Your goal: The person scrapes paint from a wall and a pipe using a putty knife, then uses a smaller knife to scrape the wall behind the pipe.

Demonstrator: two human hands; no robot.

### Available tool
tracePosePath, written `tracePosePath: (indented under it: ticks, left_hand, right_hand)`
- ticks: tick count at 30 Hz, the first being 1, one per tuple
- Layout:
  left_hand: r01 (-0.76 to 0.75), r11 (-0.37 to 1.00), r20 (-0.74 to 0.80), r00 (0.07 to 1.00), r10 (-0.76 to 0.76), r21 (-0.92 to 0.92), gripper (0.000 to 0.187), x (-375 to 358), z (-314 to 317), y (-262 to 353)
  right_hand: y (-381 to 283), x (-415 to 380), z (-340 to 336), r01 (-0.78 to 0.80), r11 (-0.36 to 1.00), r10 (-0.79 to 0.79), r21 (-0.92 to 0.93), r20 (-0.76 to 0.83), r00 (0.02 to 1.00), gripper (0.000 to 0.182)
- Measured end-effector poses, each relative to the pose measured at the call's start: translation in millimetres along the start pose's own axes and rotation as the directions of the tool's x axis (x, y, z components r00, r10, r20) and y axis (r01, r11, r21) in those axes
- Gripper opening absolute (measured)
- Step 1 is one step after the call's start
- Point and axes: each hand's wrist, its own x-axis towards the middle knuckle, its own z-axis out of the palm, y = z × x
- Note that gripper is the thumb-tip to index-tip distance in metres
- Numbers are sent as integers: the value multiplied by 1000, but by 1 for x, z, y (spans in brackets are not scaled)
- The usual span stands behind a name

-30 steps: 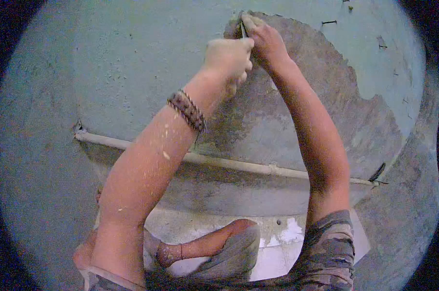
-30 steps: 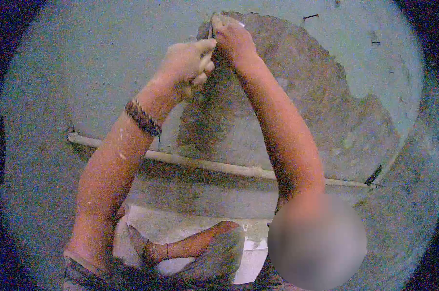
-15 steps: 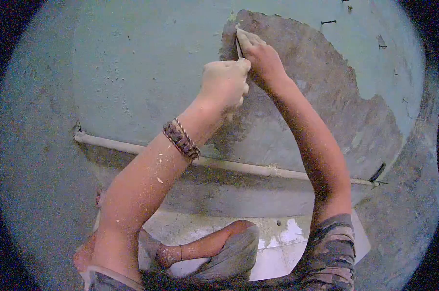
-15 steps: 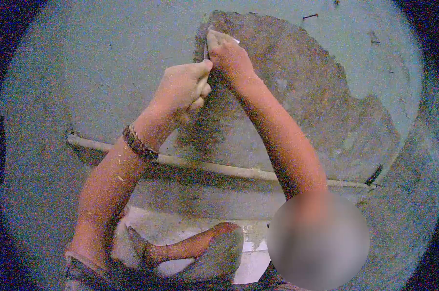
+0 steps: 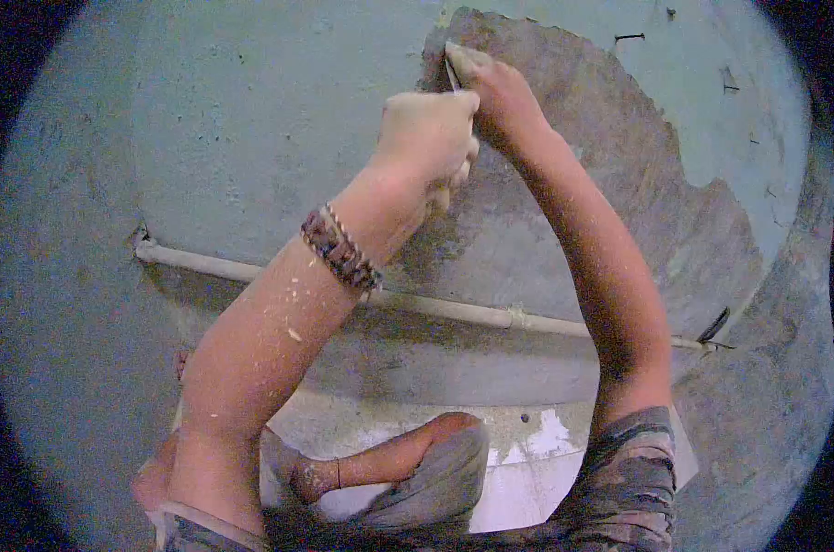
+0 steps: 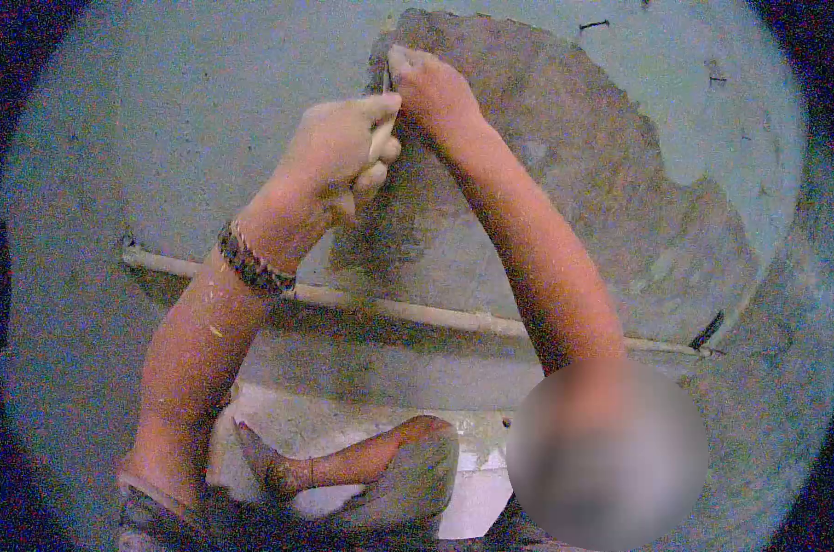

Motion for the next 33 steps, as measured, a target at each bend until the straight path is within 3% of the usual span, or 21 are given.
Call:
tracePosePath:
  ticks: [2,6,9,11,12,14,17,19,20,23,25,26,27,28,29,31,33]
  left_hand:
    - [17,996,44,999,-14,-86,33,3,-3,-11]
    - [-65,996,7,998,65,-62,34,11,0,-6]
    - [-17,999,-15,1000,17,28,33,-2,-4,-14]
    - [-119,993,46,992,119,3,32,9,-5,-23]
    - [-123,992,48,991,122,4,32,12,-3,-15]
    - [-38,997,15,999,39,-65,32,11,1,6]
    - [-73,996,7,997,74,-58,31,12,-2,-8]
    - [-125,992,23,992,125,-13,30,20,-6,-4]
    - [-161,987,45,986,160,23,29,23,-8,-3]
    - [-53,996,-11,999,52,-71,27,14,0,8]
    - [-50,998,-1,999,50,-30,27,11,-4,7]
    - [-51,999,11,999,51,8,27,11,-4,6]
    - [-54,999,16,998,54,6,27,16,-1,6]
    - [-117,992,19,993,118,-39,28,23,3,7]
    - [-173,981,17,984,175,-83,29,26,5,6]
    - [-91,996,-19,996,90,0,28,8,3,12]
    - [-33,995,-55,998,39,96,28,8,-3,12]
  right_hand:
    - [-4,-10,5,74,995,-83,-66,-135,987,24]
    - [-3,2,-1,-5,999,3,-32,-64,998,29]
    - [-1,-12,18,92,995,-97,-40,-151,984,32]
    - [2,-6,21,91,993,-103,-69,-200,974,30]
    - [12,5,18,162,985,-173,-68,-239,955,28]
    - [11,14,2,149,988,-155,-48,-186,970,26]
    - [11,12,9,113,993,-116,-29,-105,988,21]
    - [9,12,16,123,987,-147,-108,-258,955,20]
    - [13,15,16,123,987,-147,-106,-261,954,20]
    - [15,20,5,158,986,-167,-60,-183,969,21]
    - [14,17,0,88,993,-79,-78,108,991,45]
    - [16,20,1,86,993,-77,-83,105,991,45]
    - [19,26,2,153,986,-153,-63,6,988,34]
    - [23,30,3,224,973,-227,-48,-91,969,24]
    - [25,30,4,223,974,-227,-47,-85,970,24]
    - [21,27,0,125,991,-125,-43,8,992,25]
    - [11,17,9,119,991,-123,-53,-85,989,25]
